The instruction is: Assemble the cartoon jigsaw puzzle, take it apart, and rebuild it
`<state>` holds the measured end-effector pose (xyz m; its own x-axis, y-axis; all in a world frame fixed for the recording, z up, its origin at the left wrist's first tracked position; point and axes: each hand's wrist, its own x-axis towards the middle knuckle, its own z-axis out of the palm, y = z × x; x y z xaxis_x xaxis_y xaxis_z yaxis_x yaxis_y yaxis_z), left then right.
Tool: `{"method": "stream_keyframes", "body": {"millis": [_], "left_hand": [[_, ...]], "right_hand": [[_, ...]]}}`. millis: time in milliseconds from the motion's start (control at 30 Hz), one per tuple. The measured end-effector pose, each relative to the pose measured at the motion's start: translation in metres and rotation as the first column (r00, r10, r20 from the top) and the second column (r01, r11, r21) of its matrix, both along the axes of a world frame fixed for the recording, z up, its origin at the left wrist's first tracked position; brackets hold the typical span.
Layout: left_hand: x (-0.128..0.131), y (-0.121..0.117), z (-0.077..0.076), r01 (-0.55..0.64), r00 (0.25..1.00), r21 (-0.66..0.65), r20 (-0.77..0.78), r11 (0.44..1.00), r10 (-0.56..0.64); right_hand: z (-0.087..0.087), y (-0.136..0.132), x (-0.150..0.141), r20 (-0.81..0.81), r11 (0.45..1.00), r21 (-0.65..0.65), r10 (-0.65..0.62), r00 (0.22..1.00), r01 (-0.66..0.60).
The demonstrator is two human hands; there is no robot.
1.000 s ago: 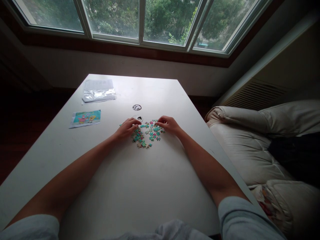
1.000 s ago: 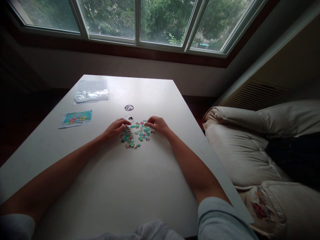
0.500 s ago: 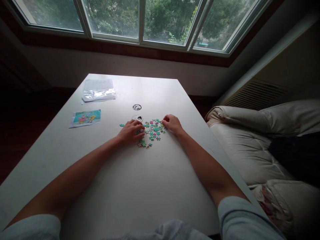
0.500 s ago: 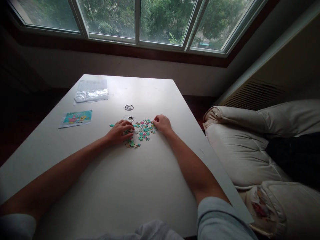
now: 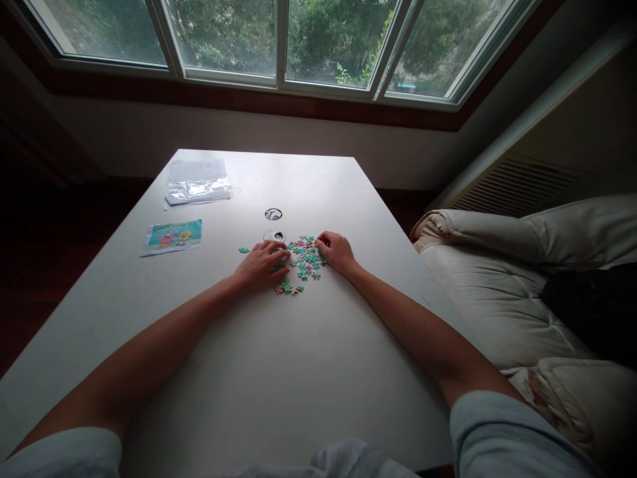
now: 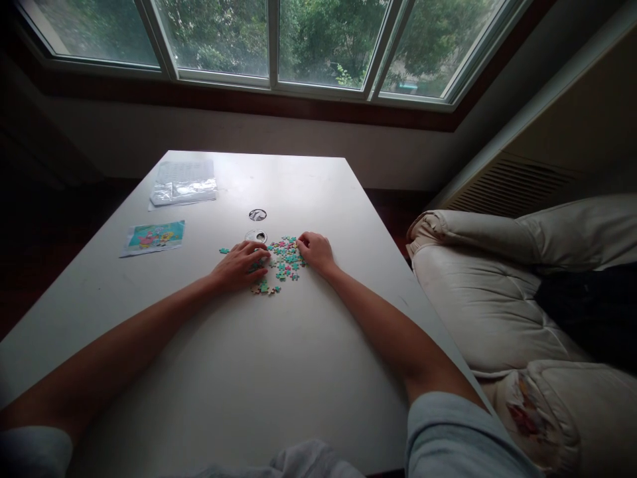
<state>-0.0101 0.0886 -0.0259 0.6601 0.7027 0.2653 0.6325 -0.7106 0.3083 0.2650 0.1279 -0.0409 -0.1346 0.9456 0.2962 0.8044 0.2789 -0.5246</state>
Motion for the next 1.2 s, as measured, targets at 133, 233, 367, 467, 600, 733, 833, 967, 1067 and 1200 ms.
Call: {"method": "stream_keyframes", "body": {"millis": [133, 233, 367, 467, 600, 733, 833, 967, 1067, 1200], "left_hand": [[0.001, 0.002, -0.001, -0.018, 1.000, -0.009, 0.023, 1.000, 0.018], [0.001, 0.004, -0.002, -0.032, 0.998, -0.013, 0.049, 0.999, 0.033], [-0.001, 0.007, -0.004, -0.035, 0.995, -0.021, 0.094, 0.999, 0.037], [-0.004, 0.009, -0.005, -0.025, 0.993, -0.027, 0.117, 0.999, 0.029], [-0.007, 0.008, -0.002, -0.013, 0.994, -0.035, 0.104, 0.999, 0.017], [-0.008, 0.005, 0.001, -0.003, 0.997, -0.029, 0.077, 1.000, 0.005], [-0.007, 0.004, 0.003, 0.009, 0.998, -0.015, 0.063, 1.000, -0.008], [-0.005, 0.003, 0.005, 0.006, 0.998, -0.001, 0.058, 1.000, -0.006], [-0.004, 0.001, 0.007, 0.002, 0.999, 0.010, 0.047, 1.000, -0.003], [0.000, -0.004, 0.009, -0.045, 0.999, 0.018, 0.030, 0.999, 0.044]], "right_hand": [[0.001, -0.013, -0.009, 0.004, 0.998, 0.027, 0.049, 0.999, -0.049], [0.002, -0.023, -0.016, -0.019, 0.996, 0.030, 0.082, 0.996, -0.081], [0.005, -0.032, -0.019, -0.051, 0.989, 0.031, 0.148, 0.988, -0.146], [0.009, -0.037, -0.017, -0.004, 0.981, 0.039, 0.189, 0.982, -0.189], [0.014, -0.043, -0.015, 0.128, 0.976, 0.024, 0.212, 0.969, -0.217], [0.016, -0.045, -0.013, 0.177, 0.977, 0.010, 0.209, 0.962, -0.214], [0.015, -0.045, -0.013, 0.192, 0.976, 0.007, 0.214, 0.958, -0.219], [0.014, -0.044, -0.014, 0.206, 0.974, 0.018, 0.219, 0.954, -0.227], [0.014, -0.042, -0.012, 0.197, 0.976, 0.050, 0.200, 0.960, -0.214], [0.015, -0.039, -0.006, 0.175, 0.983, 0.078, 0.151, 0.973, -0.166]]}}
